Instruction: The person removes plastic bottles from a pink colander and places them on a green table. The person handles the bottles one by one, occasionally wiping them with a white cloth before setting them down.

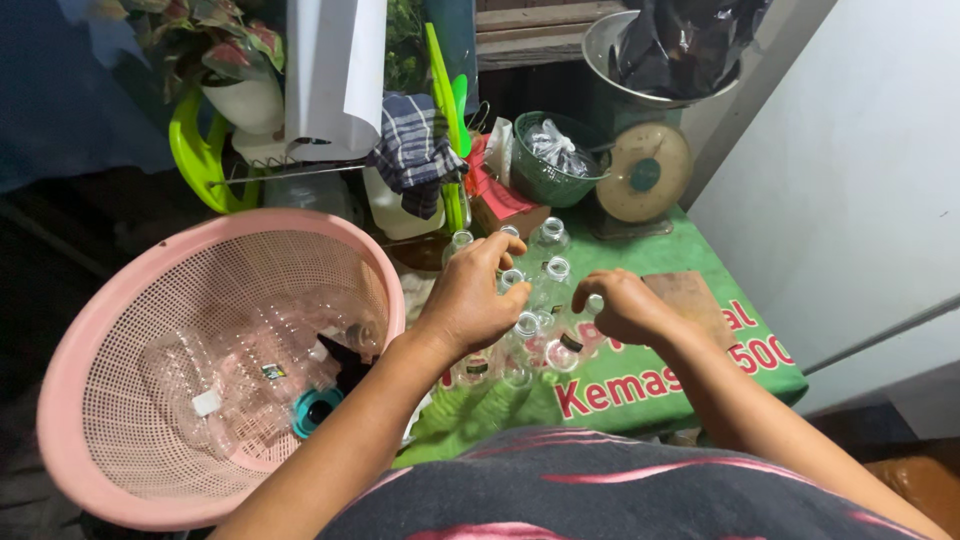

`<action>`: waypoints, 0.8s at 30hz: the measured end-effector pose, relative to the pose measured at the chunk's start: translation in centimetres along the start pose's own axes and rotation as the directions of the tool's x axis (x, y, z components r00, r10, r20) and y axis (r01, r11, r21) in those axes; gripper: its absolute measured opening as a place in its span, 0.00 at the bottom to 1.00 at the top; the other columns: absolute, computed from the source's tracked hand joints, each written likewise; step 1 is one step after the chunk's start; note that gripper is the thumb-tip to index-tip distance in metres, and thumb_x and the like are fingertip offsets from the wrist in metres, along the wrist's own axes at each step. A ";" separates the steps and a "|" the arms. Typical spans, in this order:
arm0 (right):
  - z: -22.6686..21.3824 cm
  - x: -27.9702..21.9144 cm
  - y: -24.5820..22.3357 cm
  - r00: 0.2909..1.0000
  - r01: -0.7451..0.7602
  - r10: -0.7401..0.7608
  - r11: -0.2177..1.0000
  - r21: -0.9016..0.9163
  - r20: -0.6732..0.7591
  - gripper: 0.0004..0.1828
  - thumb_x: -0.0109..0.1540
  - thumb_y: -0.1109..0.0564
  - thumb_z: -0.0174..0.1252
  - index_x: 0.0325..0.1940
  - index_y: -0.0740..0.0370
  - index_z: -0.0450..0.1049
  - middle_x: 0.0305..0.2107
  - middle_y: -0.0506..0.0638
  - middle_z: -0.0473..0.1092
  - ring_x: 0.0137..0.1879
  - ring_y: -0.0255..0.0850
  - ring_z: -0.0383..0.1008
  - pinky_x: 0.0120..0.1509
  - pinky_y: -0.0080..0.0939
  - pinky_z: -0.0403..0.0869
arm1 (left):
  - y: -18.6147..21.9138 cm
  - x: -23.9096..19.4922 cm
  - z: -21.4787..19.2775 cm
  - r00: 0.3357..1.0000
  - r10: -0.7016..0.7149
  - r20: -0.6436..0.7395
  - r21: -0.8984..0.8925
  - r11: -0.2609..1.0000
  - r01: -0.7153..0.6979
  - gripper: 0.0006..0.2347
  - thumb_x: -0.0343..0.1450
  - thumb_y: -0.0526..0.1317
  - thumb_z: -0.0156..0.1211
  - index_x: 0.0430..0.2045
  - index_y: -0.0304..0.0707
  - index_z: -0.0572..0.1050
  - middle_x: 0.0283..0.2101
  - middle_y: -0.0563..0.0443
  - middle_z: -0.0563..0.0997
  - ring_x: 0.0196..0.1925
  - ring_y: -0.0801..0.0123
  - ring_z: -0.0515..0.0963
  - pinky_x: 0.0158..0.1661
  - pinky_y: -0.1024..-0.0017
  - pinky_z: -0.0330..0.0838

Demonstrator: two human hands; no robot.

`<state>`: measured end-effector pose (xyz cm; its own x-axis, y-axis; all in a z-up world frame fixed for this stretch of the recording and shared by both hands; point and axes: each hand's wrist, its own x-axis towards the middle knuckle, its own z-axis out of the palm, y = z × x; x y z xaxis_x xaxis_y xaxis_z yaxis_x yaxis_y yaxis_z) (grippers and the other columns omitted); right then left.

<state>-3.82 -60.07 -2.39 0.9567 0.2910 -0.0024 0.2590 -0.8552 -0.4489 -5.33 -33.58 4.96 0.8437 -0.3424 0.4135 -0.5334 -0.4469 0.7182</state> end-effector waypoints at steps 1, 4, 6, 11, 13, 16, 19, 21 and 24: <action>0.5 0.0 0.2 1.000 0.010 -0.010 1.000 -0.005 0.000 0.20 0.44 0.72 0.58 0.36 0.57 0.81 0.40 0.54 0.77 0.51 0.55 0.76 0.54 0.49 0.75 | 0.0 0.0 0.0 1.000 0.003 -0.003 0.000 1.000 -0.003 0.16 0.62 0.37 0.66 0.43 0.34 0.75 0.36 0.39 0.79 0.40 0.50 0.80 0.43 0.58 0.74; 1.8 0.2 0.8 0.998 0.060 -0.061 0.998 -0.020 -0.013 0.21 0.43 0.73 0.56 0.34 0.57 0.81 0.40 0.54 0.77 0.51 0.56 0.74 0.57 0.50 0.73 | 0.0 -0.2 0.1 1.000 0.003 -0.008 0.014 1.000 -0.003 0.16 0.62 0.37 0.66 0.42 0.34 0.75 0.35 0.39 0.79 0.41 0.49 0.80 0.44 0.58 0.74; 2.6 0.3 1.0 0.992 0.122 -0.124 0.992 -0.033 -0.038 0.20 0.42 0.73 0.56 0.33 0.57 0.81 0.40 0.53 0.78 0.51 0.57 0.73 0.58 0.50 0.71 | 0.0 -0.4 0.2 1.000 -0.003 -0.016 0.016 1.000 0.003 0.16 0.62 0.37 0.66 0.42 0.34 0.75 0.36 0.40 0.79 0.41 0.49 0.80 0.44 0.58 0.74; 4.1 0.3 1.6 0.987 0.155 -0.155 0.988 -0.026 -0.028 0.21 0.42 0.73 0.54 0.32 0.57 0.81 0.40 0.52 0.78 0.50 0.56 0.72 0.58 0.49 0.70 | 0.2 -0.7 0.2 0.999 -0.033 -0.023 0.026 0.999 0.034 0.15 0.62 0.37 0.66 0.42 0.35 0.76 0.36 0.40 0.79 0.41 0.50 0.80 0.44 0.58 0.73; 4.5 0.3 1.8 0.985 0.170 -0.171 0.985 -0.025 -0.031 0.21 0.42 0.74 0.53 0.32 0.57 0.81 0.40 0.52 0.78 0.49 0.56 0.72 0.58 0.49 0.71 | 0.2 -0.8 0.1 0.999 -0.036 -0.027 0.032 0.999 0.037 0.16 0.62 0.37 0.67 0.42 0.35 0.76 0.36 0.40 0.79 0.41 0.49 0.80 0.44 0.58 0.73; 4.8 0.2 1.9 0.981 0.187 -0.188 0.982 -0.019 -0.039 0.22 0.42 0.75 0.51 0.32 0.57 0.81 0.41 0.51 0.78 0.49 0.56 0.72 0.57 0.49 0.71 | 0.3 -0.9 0.2 0.999 -0.022 -0.033 0.039 0.999 0.023 0.15 0.63 0.37 0.66 0.42 0.35 0.76 0.36 0.40 0.79 0.41 0.50 0.80 0.44 0.58 0.73; 4.9 0.2 1.7 0.984 0.173 -0.173 0.985 -0.017 -0.030 0.23 0.43 0.75 0.51 0.33 0.57 0.81 0.41 0.52 0.78 0.50 0.56 0.72 0.57 0.49 0.72 | 0.3 -1.0 0.1 0.999 -0.020 -0.031 0.049 0.999 0.021 0.15 0.63 0.37 0.66 0.42 0.35 0.75 0.35 0.40 0.79 0.41 0.49 0.80 0.44 0.58 0.74; 5.0 0.1 1.6 0.983 0.178 -0.178 0.984 -0.021 -0.033 0.23 0.43 0.75 0.51 0.33 0.57 0.81 0.41 0.52 0.78 0.50 0.56 0.72 0.58 0.49 0.72 | 0.4 -1.1 0.1 0.999 -0.020 -0.033 0.058 0.998 0.022 0.15 0.63 0.37 0.67 0.41 0.35 0.75 0.36 0.40 0.79 0.41 0.49 0.80 0.44 0.58 0.73; 4.9 0.0 1.4 0.981 0.187 -0.187 0.982 -0.015 -0.049 0.23 0.43 0.75 0.51 0.34 0.57 0.81 0.42 0.52 0.78 0.51 0.56 0.72 0.59 0.48 0.72 | 0.5 -1.2 0.2 0.999 -0.020 -0.033 0.061 0.998 0.022 0.15 0.62 0.37 0.66 0.41 0.35 0.76 0.36 0.40 0.79 0.41 0.49 0.80 0.44 0.58 0.73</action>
<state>-4.15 -59.16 -7.43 0.8967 0.4244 0.1259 0.4351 -0.7921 -0.4281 -6.61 -33.53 4.73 0.8556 -0.3059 0.4175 -0.5176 -0.5042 0.6913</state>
